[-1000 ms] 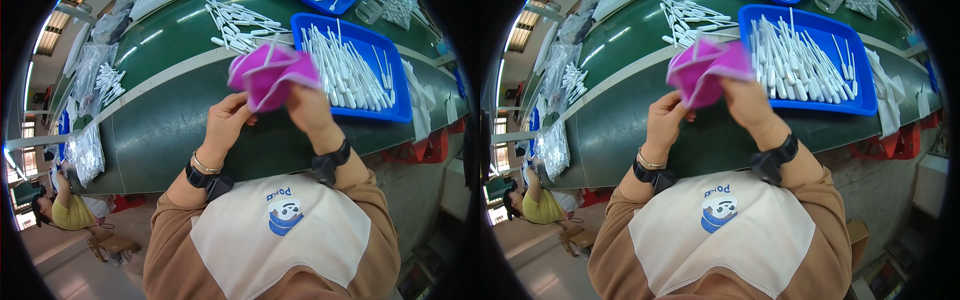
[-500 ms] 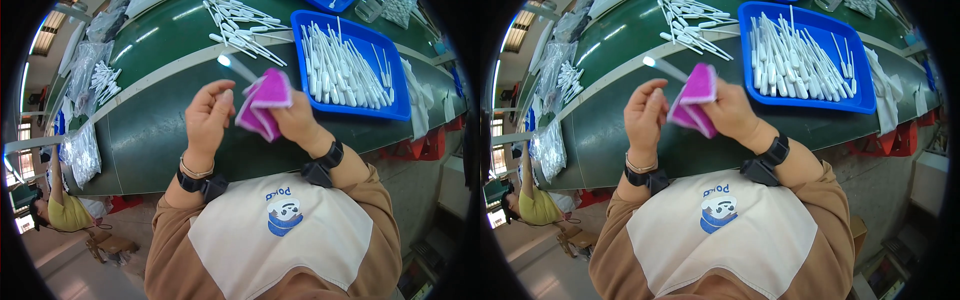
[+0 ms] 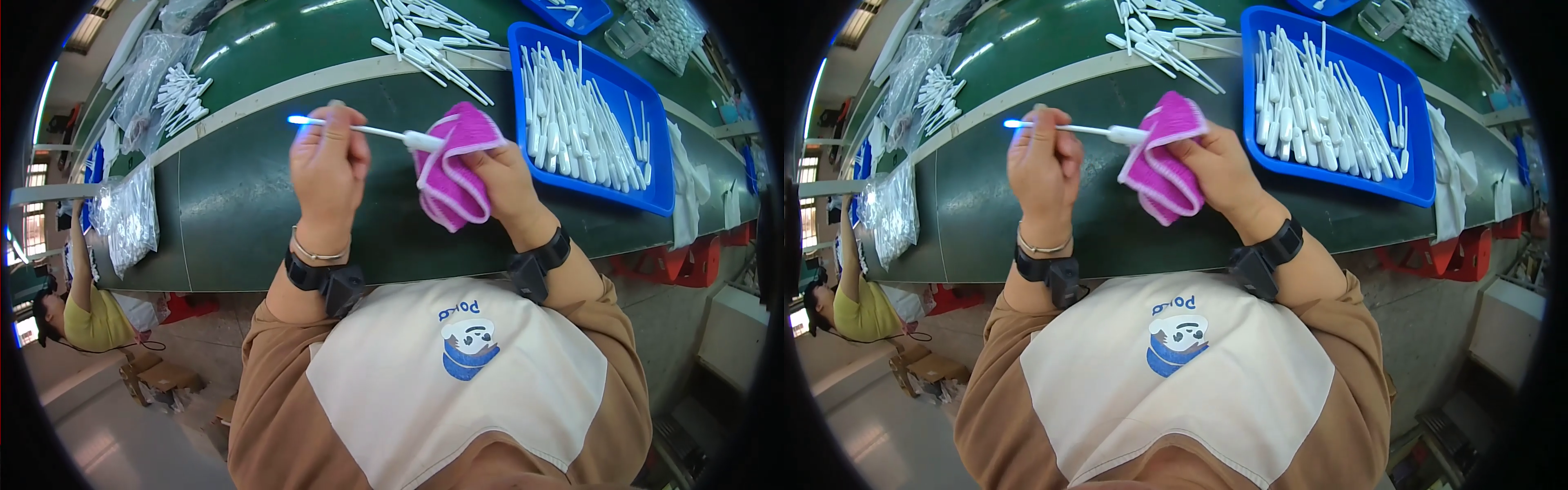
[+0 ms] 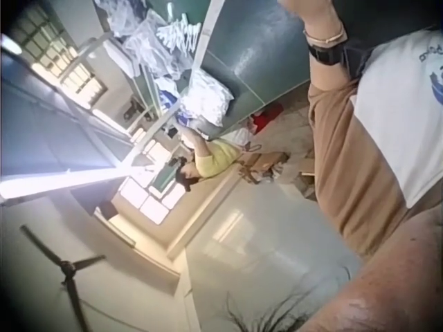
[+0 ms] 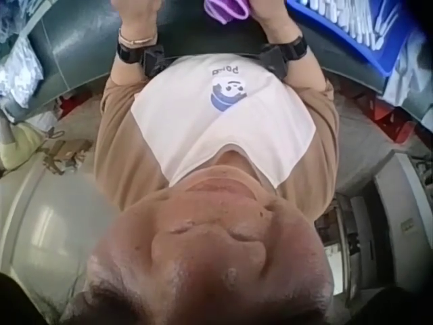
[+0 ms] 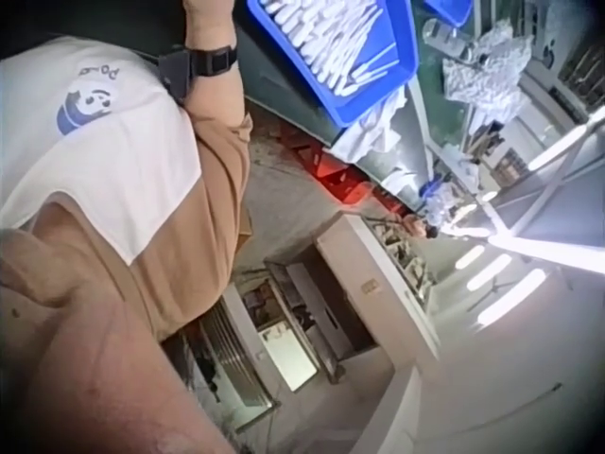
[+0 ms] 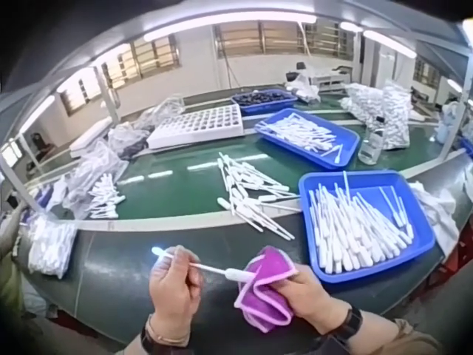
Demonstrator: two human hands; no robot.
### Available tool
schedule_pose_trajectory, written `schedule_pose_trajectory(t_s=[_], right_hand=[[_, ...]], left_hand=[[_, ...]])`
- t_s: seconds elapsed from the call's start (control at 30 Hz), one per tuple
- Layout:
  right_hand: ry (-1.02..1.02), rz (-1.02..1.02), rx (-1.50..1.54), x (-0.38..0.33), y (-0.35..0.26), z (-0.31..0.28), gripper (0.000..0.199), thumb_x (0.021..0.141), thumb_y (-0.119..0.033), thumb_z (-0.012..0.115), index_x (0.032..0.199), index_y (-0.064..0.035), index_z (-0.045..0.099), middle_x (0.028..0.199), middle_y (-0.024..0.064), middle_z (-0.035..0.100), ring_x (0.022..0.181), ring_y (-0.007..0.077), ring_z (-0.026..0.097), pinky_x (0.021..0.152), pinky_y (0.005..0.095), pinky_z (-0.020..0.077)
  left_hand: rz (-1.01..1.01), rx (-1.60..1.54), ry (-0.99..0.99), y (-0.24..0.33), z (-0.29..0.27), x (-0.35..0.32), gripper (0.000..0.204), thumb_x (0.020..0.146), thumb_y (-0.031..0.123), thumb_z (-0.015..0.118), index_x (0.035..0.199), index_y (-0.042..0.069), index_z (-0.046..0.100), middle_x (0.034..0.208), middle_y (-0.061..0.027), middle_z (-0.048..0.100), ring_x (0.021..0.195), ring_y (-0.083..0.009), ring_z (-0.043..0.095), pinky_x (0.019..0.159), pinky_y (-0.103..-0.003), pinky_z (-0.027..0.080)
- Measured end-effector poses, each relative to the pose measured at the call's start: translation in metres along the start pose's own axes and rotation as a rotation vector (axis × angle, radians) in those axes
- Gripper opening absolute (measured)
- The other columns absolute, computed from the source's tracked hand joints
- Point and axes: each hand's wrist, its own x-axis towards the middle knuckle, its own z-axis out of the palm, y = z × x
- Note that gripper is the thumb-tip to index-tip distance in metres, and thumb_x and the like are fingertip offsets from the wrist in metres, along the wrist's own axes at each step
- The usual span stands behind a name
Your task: The person picks up white plastic components from the table, wipes them with a purple cloth, and places them into a blue tray.
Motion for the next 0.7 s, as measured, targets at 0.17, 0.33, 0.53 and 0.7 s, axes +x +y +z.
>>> schedule_pose_trajectory(t_s=[0.17, 0.33, 0.53, 0.7], right_hand=[[0.011, 0.057, 0.202, 0.008, 0.005, -0.002, 0.026, 0.085, -0.014, 0.048, 0.107, -0.0017, 0.051, 0.094, 0.0069, 0.058, 0.083, 0.011, 0.055, 0.073, 0.0234, 0.0447], [-0.155, 0.007, -0.092, 0.004, 0.016, 0.012, 0.026, 0.084, -0.011, 0.046, 0.108, -0.0003, 0.05, 0.099, 0.0077, 0.056, 0.09, 0.0125, 0.053, 0.077, 0.0249, 0.0433], [-0.189, -0.05, -0.252, 0.001, 0.001, 0.004, 0.027, 0.085, -0.014, 0.047, 0.109, -0.0021, 0.05, 0.095, 0.0054, 0.057, 0.085, 0.01, 0.053, 0.074, 0.0232, 0.0436], [-0.107, -0.024, -0.221, 0.001, 0.002, 0.003, 0.025, 0.083, -0.015, 0.05, 0.105, -0.0028, 0.052, 0.089, 0.0041, 0.059, 0.079, 0.0086, 0.054, 0.069, 0.0234, 0.0447]], left_hand=[[-0.032, 0.04, -0.034, 0.004, -0.004, 0.004, 0.019, 0.087, 0.017, 0.045, 0.078, 0.002, 0.053, 0.052, -0.0019, 0.047, 0.038, -0.0056, 0.037, 0.035, -0.017, 0.028], [0.076, 0.507, -0.203, -0.023, 0.019, -0.012, 0.017, 0.087, 0.015, 0.046, 0.078, 0.002, 0.053, 0.055, -0.0022, 0.048, 0.04, -0.0058, 0.039, 0.037, -0.017, 0.03], [-0.084, 0.188, -0.168, -0.005, 0.008, -0.006, 0.016, 0.086, 0.016, 0.047, 0.079, 0.003, 0.053, 0.057, -0.002, 0.049, 0.042, -0.0052, 0.04, 0.038, -0.016, 0.031], [0.029, 0.153, -0.081, -0.002, 0.003, -0.002, 0.016, 0.086, 0.016, 0.049, 0.078, 0.002, 0.053, 0.054, -0.0013, 0.048, 0.042, -0.0044, 0.039, 0.038, -0.016, 0.03]])
